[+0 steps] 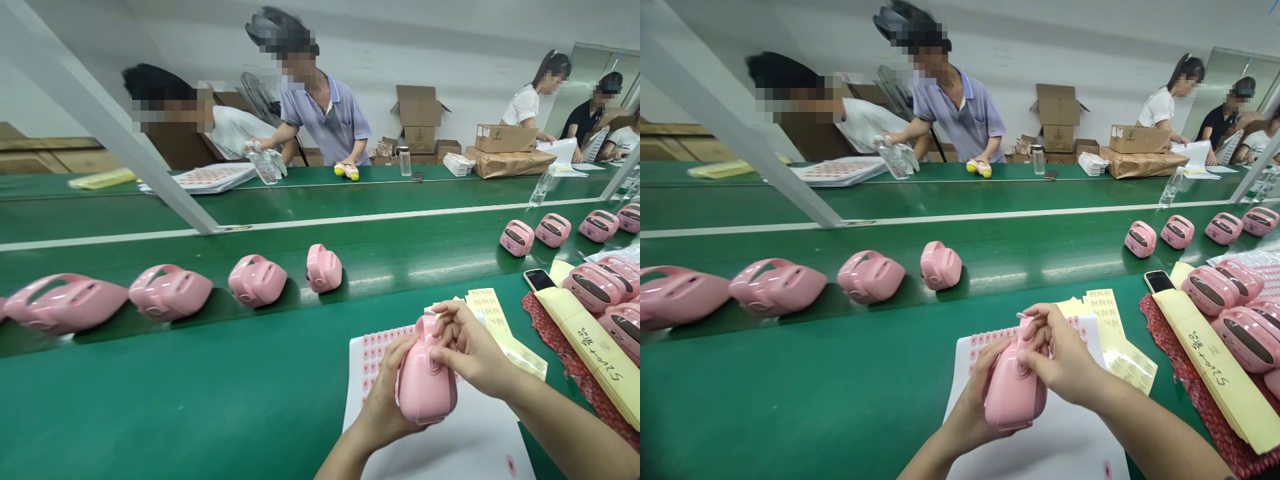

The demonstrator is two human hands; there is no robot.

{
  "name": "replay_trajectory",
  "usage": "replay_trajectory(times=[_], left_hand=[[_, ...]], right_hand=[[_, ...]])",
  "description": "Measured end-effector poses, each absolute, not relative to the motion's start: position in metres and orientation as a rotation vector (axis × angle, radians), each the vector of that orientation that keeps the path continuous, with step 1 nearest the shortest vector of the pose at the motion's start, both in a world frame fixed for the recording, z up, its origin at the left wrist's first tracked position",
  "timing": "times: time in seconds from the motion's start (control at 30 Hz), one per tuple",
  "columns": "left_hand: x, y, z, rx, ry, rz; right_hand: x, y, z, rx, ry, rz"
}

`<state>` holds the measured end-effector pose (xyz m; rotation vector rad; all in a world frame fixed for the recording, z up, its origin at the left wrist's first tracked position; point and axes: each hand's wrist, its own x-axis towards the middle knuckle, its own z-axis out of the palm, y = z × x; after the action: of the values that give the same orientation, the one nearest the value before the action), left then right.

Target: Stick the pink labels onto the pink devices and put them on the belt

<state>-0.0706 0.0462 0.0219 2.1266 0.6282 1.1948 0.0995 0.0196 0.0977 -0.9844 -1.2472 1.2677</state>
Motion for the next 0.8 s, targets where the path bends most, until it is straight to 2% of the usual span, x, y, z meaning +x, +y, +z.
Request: replay_trajectory(times=[0.2, 0.4, 0.5, 0.7, 0.8], left_hand=[[-0.071, 0.045, 0.021, 2.034, 0.595, 1.213], [-0.073, 0.044, 0.017, 1.973, 0.603, 1.248], [-0.076, 0.043, 0.016, 2.044, 0.629, 1.202], [-0.079, 0.042, 0.022, 2.135, 0.649, 1.184], [-0.081, 0.043, 0.023, 2.191, 0.649, 1.204]], right_hand=[[0.098, 0.020, 0.098, -1.012, -1.252, 1.304], [0.096, 0.015, 0.095, -1.044, -1.385, 1.156], [0.095, 0.011, 0.093, -1.083, -1.586, 0.903], [0.091, -0.004, 0.086, -1.049, -1.986, 0.026], [0.089, -0.010, 0.084, -1.038, -2.078, -0.111]])
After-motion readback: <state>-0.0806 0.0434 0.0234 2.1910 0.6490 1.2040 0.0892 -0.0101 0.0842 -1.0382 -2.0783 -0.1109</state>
